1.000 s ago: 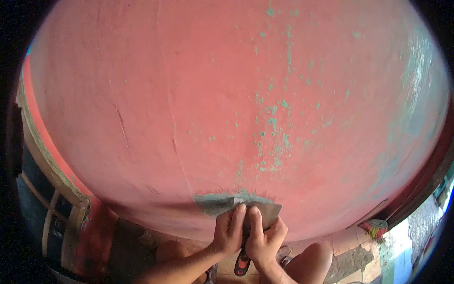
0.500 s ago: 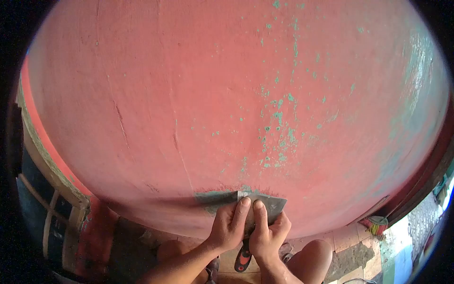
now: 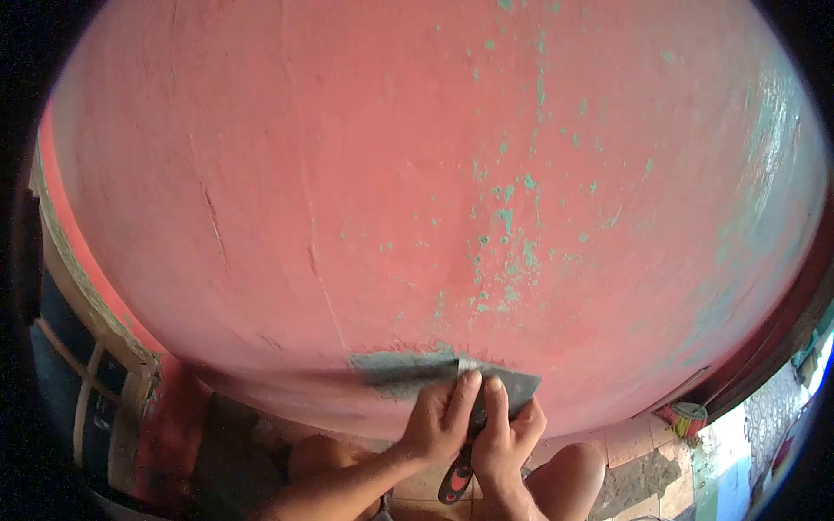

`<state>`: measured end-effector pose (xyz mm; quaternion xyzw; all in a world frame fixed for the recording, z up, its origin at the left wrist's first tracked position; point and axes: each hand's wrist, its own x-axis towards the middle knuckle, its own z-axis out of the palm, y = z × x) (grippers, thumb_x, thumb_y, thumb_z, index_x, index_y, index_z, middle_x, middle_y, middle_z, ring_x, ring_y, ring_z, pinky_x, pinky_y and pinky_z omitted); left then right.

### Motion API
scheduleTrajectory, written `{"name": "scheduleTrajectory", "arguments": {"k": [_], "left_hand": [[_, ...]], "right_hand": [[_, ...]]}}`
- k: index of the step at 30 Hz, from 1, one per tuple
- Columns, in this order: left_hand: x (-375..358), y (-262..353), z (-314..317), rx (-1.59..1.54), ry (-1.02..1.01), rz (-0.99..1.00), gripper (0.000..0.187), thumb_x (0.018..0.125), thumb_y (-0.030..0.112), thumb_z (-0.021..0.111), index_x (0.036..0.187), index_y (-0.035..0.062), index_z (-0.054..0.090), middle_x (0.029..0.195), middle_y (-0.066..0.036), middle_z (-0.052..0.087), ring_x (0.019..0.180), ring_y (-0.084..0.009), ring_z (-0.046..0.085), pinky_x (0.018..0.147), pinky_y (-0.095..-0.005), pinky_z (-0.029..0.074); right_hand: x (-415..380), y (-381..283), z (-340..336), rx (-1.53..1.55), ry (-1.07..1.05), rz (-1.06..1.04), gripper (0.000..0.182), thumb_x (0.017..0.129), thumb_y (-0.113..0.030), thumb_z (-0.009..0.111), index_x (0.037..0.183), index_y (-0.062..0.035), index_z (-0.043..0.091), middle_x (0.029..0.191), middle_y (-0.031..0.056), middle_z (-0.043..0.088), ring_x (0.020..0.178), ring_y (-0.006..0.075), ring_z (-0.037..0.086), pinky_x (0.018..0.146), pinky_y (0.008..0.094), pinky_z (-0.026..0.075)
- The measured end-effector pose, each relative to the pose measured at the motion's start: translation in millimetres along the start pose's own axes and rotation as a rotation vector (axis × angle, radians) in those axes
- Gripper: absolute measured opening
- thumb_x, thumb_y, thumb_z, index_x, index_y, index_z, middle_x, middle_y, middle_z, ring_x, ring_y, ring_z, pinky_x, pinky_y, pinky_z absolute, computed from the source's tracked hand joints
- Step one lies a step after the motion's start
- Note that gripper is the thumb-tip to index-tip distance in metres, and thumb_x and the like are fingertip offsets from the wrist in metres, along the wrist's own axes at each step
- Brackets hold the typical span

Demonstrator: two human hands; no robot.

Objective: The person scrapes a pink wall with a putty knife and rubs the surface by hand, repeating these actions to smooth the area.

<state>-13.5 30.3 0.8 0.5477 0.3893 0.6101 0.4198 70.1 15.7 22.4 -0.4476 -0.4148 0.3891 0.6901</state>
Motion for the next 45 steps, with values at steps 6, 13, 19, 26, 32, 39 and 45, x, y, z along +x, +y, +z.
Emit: {"name": "scheduleTrajectory", "arguments": {"k": [6,13,19,26,32,39,45], "left_hand": [[2.7,16.4,-1.9,0.027,0.021,-0.016,0.04,0.107,0.028,0.046,0.078,0.0022,0.053,0.068,0.007,0.043,0.069,-0.003,0.039,0.055,-0.0266,0.035],[-1.6,12.9,-4.9,0.047,-0.04,-0.111,0.039,0.107,0.028,0.047,0.084,-0.0017,0.057,0.064,0.0,0.047,0.069,-0.004,0.042,0.055,-0.0296,0.039],[8.0,18.3,-9.8,0.017,-0.07,-0.104,0.039,0.107,0.028,0.046,0.084,-0.0011,0.057,0.065,0.002,0.046,0.068,-0.0038,0.042,0.054,-0.0292,0.038],[6.8,10.2,-7.8,0.021,-0.05,-0.042,0.037,0.107,0.026,0.048,0.083,-0.0012,0.057,0.064,0.002,0.046,0.067,-0.0037,0.042,0.054,-0.0286,0.038],[2.9,11.5,-2.3,0.094,-0.004,-0.001,0.036,0.106,0.025,0.048,0.082,-0.0005,0.056,0.063,0.001,0.044,0.066,-0.0032,0.04,0.054,-0.0278,0.037],[6.4,10.1,-5.6,0.028,-0.015,0.013,0.037,0.107,0.026,0.048,0.084,-0.001,0.058,0.064,0.002,0.045,0.067,-0.0034,0.041,0.054,-0.0276,0.037],[10.4,20.6,-8.0,-0.025,-0.016,-0.019,0.037,0.106,0.026,0.049,0.084,-0.0016,0.059,0.063,0.001,0.047,0.066,-0.0027,0.042,0.052,-0.0283,0.036]], "right_hand": [[5.9,-3.8,-0.7,-0.041,-0.021,-0.035,0.02,0.096,-0.014,0.064,0.092,0.0055,0.064,0.081,0.0031,0.067,0.073,0.007,0.057,0.063,0.0245,0.047],[4.1,-6.1,-5.6,-0.067,-0.022,-0.012,0.02,0.095,-0.013,0.065,0.09,0.006,0.064,0.081,0.0037,0.067,0.073,0.0076,0.057,0.065,0.025,0.048],[11.0,-8.2,-1.5,-0.006,-0.037,0.006,0.02,0.095,-0.013,0.065,0.089,0.0059,0.064,0.079,0.003,0.066,0.071,0.0072,0.056,0.063,0.0245,0.047],[11.0,-5.6,-4.1,-0.013,-0.042,0.037,0.019,0.095,-0.013,0.065,0.09,0.006,0.064,0.081,0.0028,0.066,0.074,0.0072,0.056,0.065,0.0239,0.047],[7.8,0.8,-4.5,0.009,-0.028,0.02,0.019,0.095,-0.012,0.065,0.092,0.0061,0.064,0.082,0.0027,0.066,0.074,0.0074,0.056,0.066,0.0244,0.047],[6.4,-1.1,1.7,0.017,-0.013,-0.02,0.018,0.095,-0.013,0.065,0.091,0.0051,0.063,0.081,0.0022,0.066,0.073,0.0068,0.055,0.064,0.024,0.046],[5.6,-4.1,2.5,0.004,-0.019,0.005,0.02,0.096,-0.013,0.064,0.089,0.0052,0.063,0.078,0.0013,0.065,0.07,0.0063,0.054,0.062,0.024,0.045]]}}
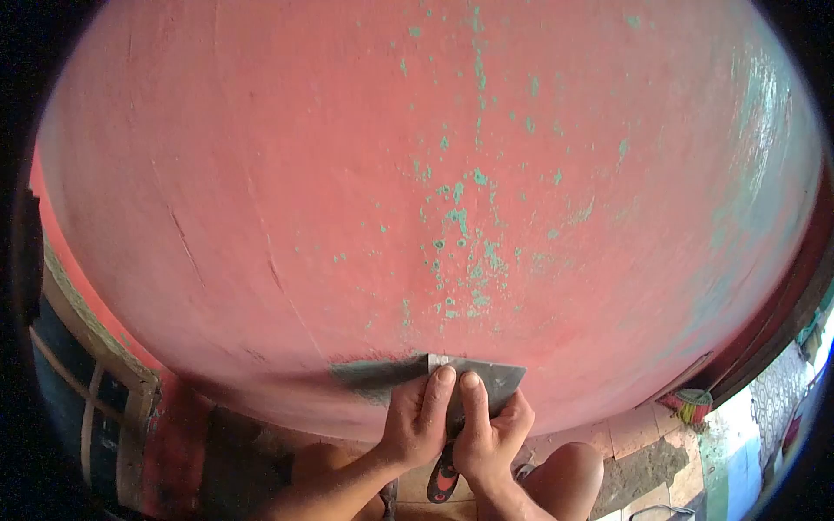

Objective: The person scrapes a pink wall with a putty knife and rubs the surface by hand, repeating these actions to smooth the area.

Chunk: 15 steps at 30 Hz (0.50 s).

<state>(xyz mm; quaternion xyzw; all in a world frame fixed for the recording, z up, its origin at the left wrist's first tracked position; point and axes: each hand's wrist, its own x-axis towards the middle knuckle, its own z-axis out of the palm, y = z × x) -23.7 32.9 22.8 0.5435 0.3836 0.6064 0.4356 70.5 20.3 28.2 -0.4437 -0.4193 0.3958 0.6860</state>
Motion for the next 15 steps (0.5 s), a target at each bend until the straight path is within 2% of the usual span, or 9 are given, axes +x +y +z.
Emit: {"name": "scheduleTrajectory", "arguments": {"k": [3,7,8,12,15], "left_hand": [[-2.1,-8.4,2.1,0.087,0.019,0.076,0.038,0.106,0.026,0.049,0.083,-0.0018,0.059,0.062,0.002,0.046,0.065,-0.0026,0.041,0.052,-0.0278,0.036],[1.5,7.1,-2.3,0.044,-0.012,-0.023,0.038,0.106,0.027,0.049,0.083,-0.0016,0.06,0.062,0.002,0.046,0.065,-0.0032,0.042,0.052,-0.0287,0.036],[2.3,8.4,-1.0,-0.007,-0.015,-0.001,0.039,0.106,0.028,0.049,0.084,-0.0014,0.061,0.063,0.003,0.048,0.065,-0.003,0.042,0.052,-0.0283,0.036],[-5.0,1.7,-0.5,0.114,-0.027,-0.047,0.04,0.107,0.03,0.048,0.087,-0.0018,0.061,0.066,0.003,0.051,0.068,-0.0026,0.044,0.055,-0.0272,0.038],[3.5,5.7,-4.3,0.004,-0.033,-0.022,0.04,0.106,0.03,0.048,0.088,-0.0019,0.062,0.066,0.004,0.051,0.07,-0.0025,0.045,0.056,-0.0256,0.039]], "right_hand": [[2.1,2.3,3.7,0.023,0.013,-0.035,0.02,0.096,-0.014,0.063,0.089,0.0047,0.063,0.078,0.0013,0.065,0.071,0.0063,0.054,0.062,0.024,0.045],[0.7,-5.2,1.3,0.021,-0.009,0.022,0.02,0.096,-0.015,0.064,0.091,0.0044,0.063,0.081,0.0017,0.066,0.072,0.0065,0.055,0.064,0.0241,0.045],[-1.5,-6.7,2.2,0.029,-0.005,0.036,0.02,0.096,-0.015,0.064,0.091,0.0044,0.063,0.082,0.0017,0.066,0.073,0.0065,0.055,0.064,0.024,0.046],[0.5,-5.3,3.6,0.057,-0.002,0.009,0.019,0.096,-0.014,0.066,0.094,0.0049,0.063,0.082,0.0015,0.066,0.074,0.0064,0.055,0.066,0.0233,0.046],[7.6,-6.6,3.0,0.052,-0.041,0.001,0.019,0.095,-0.014,0.066,0.092,0.0045,0.064,0.082,0.0017,0.066,0.073,0.0067,0.056,0.066,0.0235,0.047]]}}
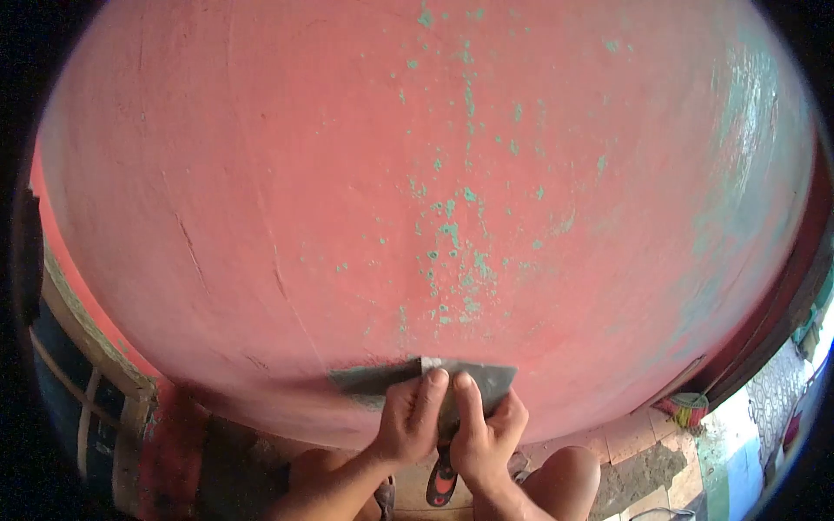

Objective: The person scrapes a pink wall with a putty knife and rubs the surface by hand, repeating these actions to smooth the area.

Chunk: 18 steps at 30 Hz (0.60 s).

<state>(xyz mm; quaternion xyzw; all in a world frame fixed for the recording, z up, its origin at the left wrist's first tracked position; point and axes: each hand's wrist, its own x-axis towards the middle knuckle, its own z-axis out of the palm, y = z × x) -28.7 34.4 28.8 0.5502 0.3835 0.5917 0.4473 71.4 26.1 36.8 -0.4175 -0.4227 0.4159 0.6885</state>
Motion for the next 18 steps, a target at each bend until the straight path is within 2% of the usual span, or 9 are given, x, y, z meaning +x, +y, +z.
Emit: {"name": "scheduleTrajectory", "arguments": {"k": [4,6,8,9,12,13,16,17,18], "left_hand": [[-4.1,-2.2,4.9,-0.099,-0.063,-0.111,0.036,0.104,0.03,0.053,0.085,0.0006,0.062,0.065,0.005,0.053,0.063,-0.0038,0.046,0.053,-0.0266,0.04],[-4.8,-28.9,2.7,0.221,-0.144,0.118,0.033,0.095,0.028,0.069,0.074,0.0057,0.057,0.059,-0.003,0.05,0.053,-0.0061,0.049,0.049,-0.0287,0.04],[-6.0,-29.0,2.6,0.373,-0.137,0.447,0.029,0.089,0.025,0.075,0.073,0.0069,0.058,0.058,-0.005,0.051,0.047,-0.0134,0.051,0.048,-0.0311,0.041],[-12.1,-30.8,0.7,0.453,-0.128,0.507,0.022,0.084,0.02,0.077,0.077,0.0073,0.06,0.066,-0.004,0.06,0.058,-0.0185,0.056,0.058,-0.0321,0.047],[-2.1,-25.3,3.4,0.6,0.22,0.95,0.022,0.083,0.025,0.077,0.083,0.0076,0.064,0.09,-0.011,0.065,0.086,-0.0268,0.061,0.078,-0.0426,0.05],[-10.1,-18.1,1.4,0.852,0.3,0.917,0.034,0.082,0.03,0.076,0.102,0.0048,0.066,0.121,-0.024,0.054,0.112,-0.0411,0.05,0.097,-0.0575,0.038],[1.0,-19.5,8.6,1.173,0.341,0.703,0.058,0.085,0.04,0.073,0.127,0.003,0.057,0.137,-0.032,0.037,0.123,-0.0503,0.036,0.104,-0.0706,0.021],[-0.7,-34.5,11.3,1.286,0.212,0.551,0.078,0.087,0.05,0.069,0.144,0.0045,0.042,0.148,-0.037,0.021,0.129,-0.0594,0.026,0.101,-0.0796,0.01],[-1.7,-43.1,16.1,1.342,0.143,0.535,0.079,0.087,0.052,0.068,0.145,0.0058,0.041,0.15,-0.038,0.017,0.131,-0.0614,0.022,0.1,-0.0805,0.008]], "right_hand": [[7.6,-15.6,-11.5,0.014,-0.009,0.06,0.019,0.095,-0.015,0.066,0.089,0.0022,0.066,0.08,0.0018,0.066,0.07,0.0082,0.058,0.063,0.0242,0.047],[15.7,-11.1,-32.3,0.054,0.088,0.001,0.02,0.094,-0.019,0.066,0.089,0.0001,0.067,0.081,0.0016,0.066,0.07,0.0091,0.058,0.062,0.0249,0.046],[24.9,-9.2,-57.3,0.039,0.175,-0.006,0.021,0.095,-0.021,0.065,0.092,0.0,0.066,0.085,0.0012,0.066,0.074,0.0082,0.056,0.067,0.0242,0.045],[29.4,-4.3,-71.2,0.009,0.192,-0.039,0.021,0.095,-0.021,0.065,0.094,-0.0001,0.066,0.086,0.0009,0.066,0.076,0.0077,0.056,0.069,0.0238,0.044],[35.3,26.6,-106.7,0.032,0.254,-0.08,0.021,0.095,-0.022,0.065,0.098,-0.0013,0.066,0.085,-0.0001,0.065,0.076,0.007,0.054,0.069,0.0232,0.042],[35.5,34.5,-113.8,0.062,0.274,-0.059,0.021,0.095,-0.022,0.065,0.098,-0.0015,0.065,0.085,-0.0002,0.064,0.076,0.0071,0.054,0.069,0.0231,0.042],[32.5,42.9,-117.1,0.099,0.319,-0.005,0.02,0.096,-0.022,0.065,0.098,-0.0014,0.065,0.086,-0.0002,0.064,0.075,0.0073,0.054,0.07,0.0231,0.042],[30.5,43.8,-116.9,0.094,0.316,0.012,0.02,0.096,-0.021,0.064,0.098,-0.0012,0.065,0.086,-0.0001,0.064,0.075,0.0074,0.054,0.07,0.0231,0.042],[29.8,44.5,-117.6,0.089,0.311,0.026,0.021,0.096,-0.021,0.064,0.098,-0.001,0.065,0.086,0.0,0.065,0.075,0.0074,0.055,0.07,0.0232,0.042]]}}
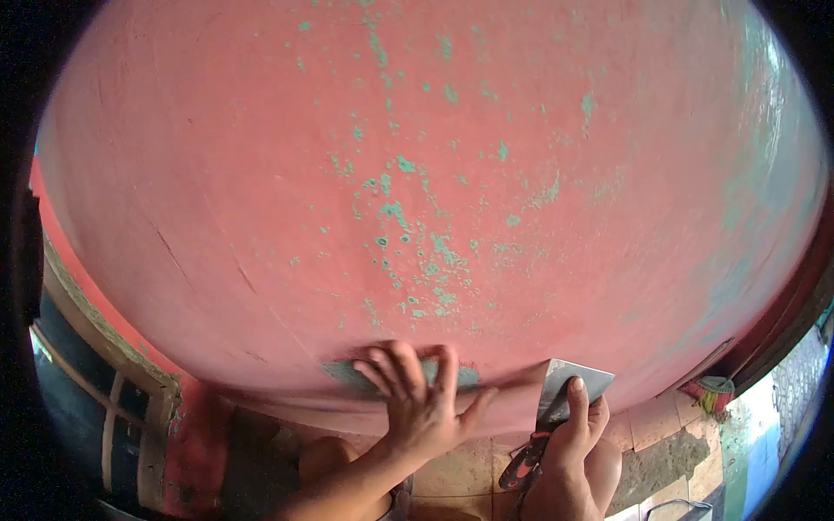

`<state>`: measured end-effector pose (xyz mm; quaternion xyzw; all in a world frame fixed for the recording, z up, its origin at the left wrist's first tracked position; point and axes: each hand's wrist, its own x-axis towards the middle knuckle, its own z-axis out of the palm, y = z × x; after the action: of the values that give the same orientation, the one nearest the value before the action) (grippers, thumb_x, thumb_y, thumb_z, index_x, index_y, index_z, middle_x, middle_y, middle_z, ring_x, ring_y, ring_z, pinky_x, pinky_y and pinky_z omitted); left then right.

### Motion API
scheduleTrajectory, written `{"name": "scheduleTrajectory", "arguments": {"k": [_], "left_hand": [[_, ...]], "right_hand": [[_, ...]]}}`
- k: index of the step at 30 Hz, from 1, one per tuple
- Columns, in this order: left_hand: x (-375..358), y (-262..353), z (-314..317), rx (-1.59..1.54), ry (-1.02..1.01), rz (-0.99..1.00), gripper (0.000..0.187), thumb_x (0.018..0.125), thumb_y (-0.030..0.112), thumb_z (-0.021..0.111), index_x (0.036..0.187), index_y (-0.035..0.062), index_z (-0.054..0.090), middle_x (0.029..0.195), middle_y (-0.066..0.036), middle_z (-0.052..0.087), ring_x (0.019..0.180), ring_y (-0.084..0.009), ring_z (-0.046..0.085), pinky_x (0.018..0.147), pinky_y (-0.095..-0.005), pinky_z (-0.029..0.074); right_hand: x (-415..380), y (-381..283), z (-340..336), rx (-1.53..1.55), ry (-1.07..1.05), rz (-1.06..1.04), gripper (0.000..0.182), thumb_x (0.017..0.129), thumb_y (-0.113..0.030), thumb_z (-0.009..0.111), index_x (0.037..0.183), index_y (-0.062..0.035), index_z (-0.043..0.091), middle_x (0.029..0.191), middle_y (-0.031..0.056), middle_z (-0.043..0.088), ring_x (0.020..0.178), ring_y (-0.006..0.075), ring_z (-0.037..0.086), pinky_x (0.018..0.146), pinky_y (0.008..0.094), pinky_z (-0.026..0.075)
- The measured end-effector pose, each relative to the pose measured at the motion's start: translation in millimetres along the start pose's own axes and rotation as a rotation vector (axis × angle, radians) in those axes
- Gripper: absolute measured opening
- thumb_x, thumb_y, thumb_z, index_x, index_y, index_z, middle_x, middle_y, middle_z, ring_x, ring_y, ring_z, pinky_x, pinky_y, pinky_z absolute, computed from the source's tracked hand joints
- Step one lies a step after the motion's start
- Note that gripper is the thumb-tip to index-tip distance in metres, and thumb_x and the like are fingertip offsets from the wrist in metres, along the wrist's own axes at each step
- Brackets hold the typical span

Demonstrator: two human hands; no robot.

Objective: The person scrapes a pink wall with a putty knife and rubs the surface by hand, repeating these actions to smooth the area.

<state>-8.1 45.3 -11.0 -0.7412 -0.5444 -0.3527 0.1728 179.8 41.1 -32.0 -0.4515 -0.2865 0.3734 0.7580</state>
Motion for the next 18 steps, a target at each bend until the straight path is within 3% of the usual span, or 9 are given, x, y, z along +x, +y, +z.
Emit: {"name": "scheduleTrajectory", "arguments": {"k": [2,3,6,7,10,14,16,17,18], "left_hand": [[-6.8,7.5,13.6,0.07,-0.131,0.066,0.081,0.087,0.057,0.066,0.146,0.0084,0.039,0.153,-0.041,0.01,0.134,-0.0654,0.014,0.099,-0.0823,0.004],[-15.4,11.4,27.8,0.104,0.011,0.138,0.079,0.089,0.059,0.061,0.15,0.0136,0.038,0.158,-0.035,0.012,0.141,-0.056,0.015,0.102,-0.0794,0.007],[-32.1,23.1,35.5,0.052,-0.265,0.324,0.077,0.093,0.058,0.052,0.156,0.0191,0.031,0.163,-0.02,0.018,0.149,-0.0408,0.014,0.11,-0.0729,0.003],[-33.6,26.4,36.7,0.065,-0.258,0.374,0.072,0.097,0.056,0.046,0.158,0.0235,0.027,0.166,-0.006,0.017,0.153,-0.0277,0.007,0.116,-0.0646,-0.004],[-32.9,20.3,34.9,0.135,-0.261,0.398,0.076,0.094,0.054,0.05,0.158,0.02,0.028,0.166,0.001,0.02,0.154,-0.0265,0.006,0.117,-0.062,0.005],[-18.6,-10.8,28.0,0.17,-0.002,0.306,0.071,0.091,0.055,0.059,0.153,0.0251,0.04,0.165,-0.002,0.021,0.154,-0.0287,0.007,0.117,-0.0664,-0.003],[-3.5,-27.3,12.3,0.219,0.203,0.163,0.07,0.089,0.061,0.062,0.148,0.0264,0.049,0.164,-0.005,0.022,0.153,-0.0372,0.005,0.114,-0.0707,-0.001],[-2.7,-39.3,3.8,0.276,0.195,0.149,0.082,0.084,0.067,0.063,0.15,0.0227,0.044,0.164,-0.021,0.013,0.15,-0.0497,-0.006,0.11,-0.0743,-0.007],[0.8,-46.6,-3.5,0.266,0.241,0.124,0.085,0.084,0.067,0.062,0.152,0.0209,0.041,0.164,-0.022,0.011,0.15,-0.0499,-0.006,0.11,-0.0742,-0.007]], "right_hand": [[-1.2,-0.2,1.2,0.005,-0.024,0.013,0.021,0.096,-0.022,0.064,0.098,-0.0007,0.065,0.086,0.0003,0.065,0.075,0.0074,0.055,0.07,0.0234,0.043],[-1.1,-0.3,2.6,0.01,-0.04,0.017,0.021,0.096,-0.022,0.064,0.099,-0.0005,0.065,0.087,0.0005,0.065,0.076,0.0075,0.055,0.07,0.0234,0.043],[-1.5,-1.0,4.0,0.035,-0.053,0.054,0.022,0.095,-0.022,0.065,0.098,-0.0002,0.065,0.086,0.0008,0.065,0.076,0.0076,0.055,0.07,0.0232,0.042],[-1.5,-2.4,3.6,0.035,-0.058,0.059,0.022,0.095,-0.022,0.065,0.098,-0.0002,0.065,0.086,0.0007,0.065,0.076,0.0076,0.055,0.07,0.0231,0.042],[0.2,-5.3,-0.1,0.028,-0.067,0.045,0.022,0.095,-0.022,0.066,0.097,-0.0002,0.065,0.086,0.0006,0.065,0.075,0.0076,0.055,0.069,0.0229,0.042],[4.4,-7.6,-6.8,0.015,-0.05,0.011,0.022,0.095,-0.022,0.066,0.096,-0.0003,0.066,0.086,0.0002,0.066,0.075,0.0075,0.056,0.069,0.0229,0.043],[5.5,-9.4,-8.0,0.02,-0.035,0.019,0.021,0.095,-0.021,0.066,0.096,-0.0005,0.066,0.086,0.0001,0.066,0.075,0.0073,0.056,0.07,0.0229,0.043],[5.5,-10.0,-8.7,0.025,-0.03,0.028,0.021,0.096,-0.021,0.066,0.097,-0.0006,0.067,0.086,0.0,0.066,0.075,0.0072,0.056,0.07,0.0229,0.043],[5.7,-10.8,-9.7,0.029,-0.025,0.039,0.02,0.096,-0.021,0.066,0.097,-0.0008,0.067,0.086,-0.0001,0.066,0.076,0.0071,0.057,0.07,0.0229,0.044]]}}
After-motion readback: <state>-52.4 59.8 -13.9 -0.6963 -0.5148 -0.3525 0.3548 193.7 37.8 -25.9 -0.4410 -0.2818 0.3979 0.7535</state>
